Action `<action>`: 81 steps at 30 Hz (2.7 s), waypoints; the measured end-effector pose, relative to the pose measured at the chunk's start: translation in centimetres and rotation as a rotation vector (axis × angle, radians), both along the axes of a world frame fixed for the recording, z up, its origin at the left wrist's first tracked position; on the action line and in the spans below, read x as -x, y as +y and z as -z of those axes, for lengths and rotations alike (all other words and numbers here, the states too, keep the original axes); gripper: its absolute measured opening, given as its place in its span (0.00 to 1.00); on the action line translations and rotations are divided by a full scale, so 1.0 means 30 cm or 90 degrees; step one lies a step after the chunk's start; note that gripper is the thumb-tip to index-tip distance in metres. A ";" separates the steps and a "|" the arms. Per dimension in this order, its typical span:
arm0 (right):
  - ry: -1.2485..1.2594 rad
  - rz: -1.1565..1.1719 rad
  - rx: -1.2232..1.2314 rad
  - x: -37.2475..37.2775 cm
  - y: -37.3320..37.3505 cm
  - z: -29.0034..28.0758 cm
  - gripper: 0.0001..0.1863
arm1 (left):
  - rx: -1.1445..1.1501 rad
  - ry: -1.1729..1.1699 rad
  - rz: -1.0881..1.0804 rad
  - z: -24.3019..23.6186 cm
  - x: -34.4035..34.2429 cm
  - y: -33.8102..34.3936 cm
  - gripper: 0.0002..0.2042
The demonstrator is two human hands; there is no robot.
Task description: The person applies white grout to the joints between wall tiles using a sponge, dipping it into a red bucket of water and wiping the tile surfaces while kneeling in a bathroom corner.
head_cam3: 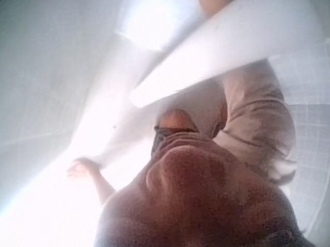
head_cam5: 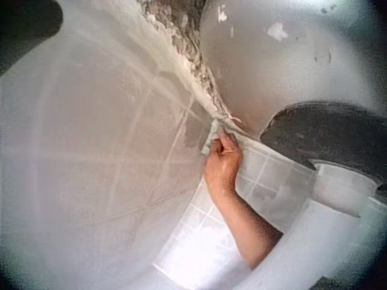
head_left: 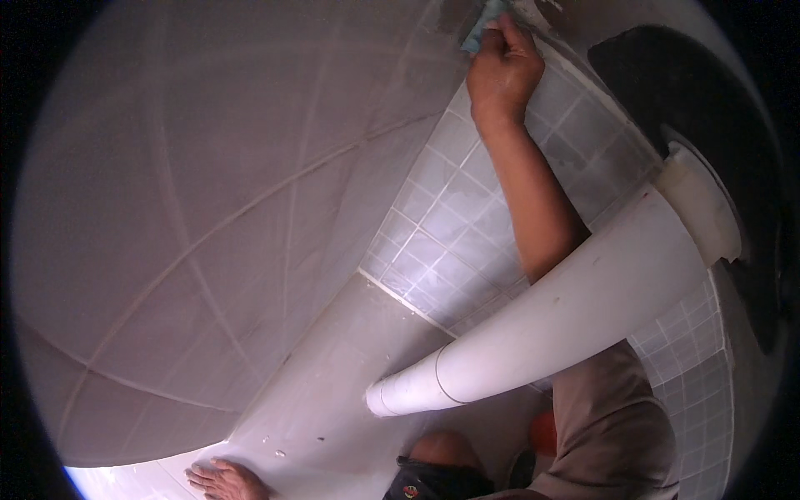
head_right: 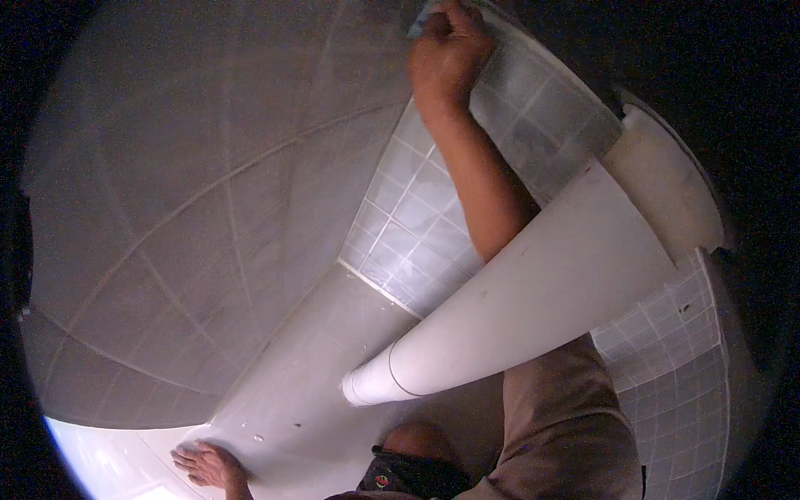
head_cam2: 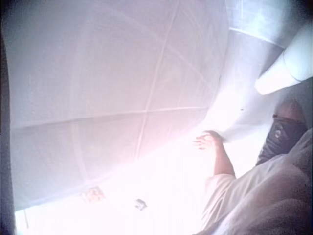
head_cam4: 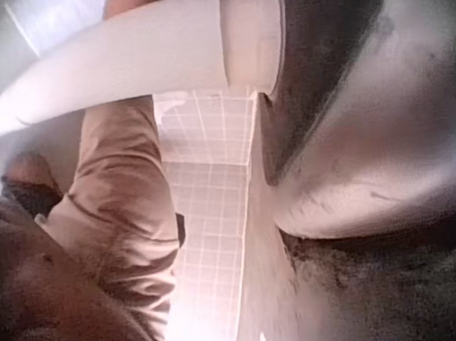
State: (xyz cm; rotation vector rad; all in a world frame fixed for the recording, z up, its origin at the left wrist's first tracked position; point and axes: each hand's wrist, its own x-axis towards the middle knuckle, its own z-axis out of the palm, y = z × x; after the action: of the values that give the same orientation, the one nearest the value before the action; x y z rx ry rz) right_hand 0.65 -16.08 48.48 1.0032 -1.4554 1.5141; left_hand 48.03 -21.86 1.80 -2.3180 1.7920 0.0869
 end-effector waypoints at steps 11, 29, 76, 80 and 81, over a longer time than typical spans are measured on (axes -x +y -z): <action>-0.440 -0.004 -0.276 0.037 0.442 0.346 0.14 | 0.089 -0.017 0.014 0.199 -0.072 -0.019 0.34; -1.049 0.140 -0.002 -1.055 1.203 0.952 0.15 | 0.032 0.116 0.011 0.088 -0.097 -0.014 0.36; 0.117 0.033 0.272 -0.592 -0.283 0.006 0.06 | 0.142 0.245 0.263 -0.089 -0.805 -0.059 0.26; -0.080 0.043 0.310 -0.533 -0.268 -0.052 0.04 | 0.139 0.255 0.279 -0.085 -0.769 -0.042 0.26; 0.031 0.091 0.310 -0.554 -0.281 -0.053 0.03 | 0.140 0.251 0.281 -0.078 -0.772 -0.054 0.26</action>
State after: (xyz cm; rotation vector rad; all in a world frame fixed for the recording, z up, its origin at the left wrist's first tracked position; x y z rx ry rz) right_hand 17.27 -24.51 50.07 0.6228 -1.0242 1.6172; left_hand 71.19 -23.48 4.14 -2.0822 2.5872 0.3073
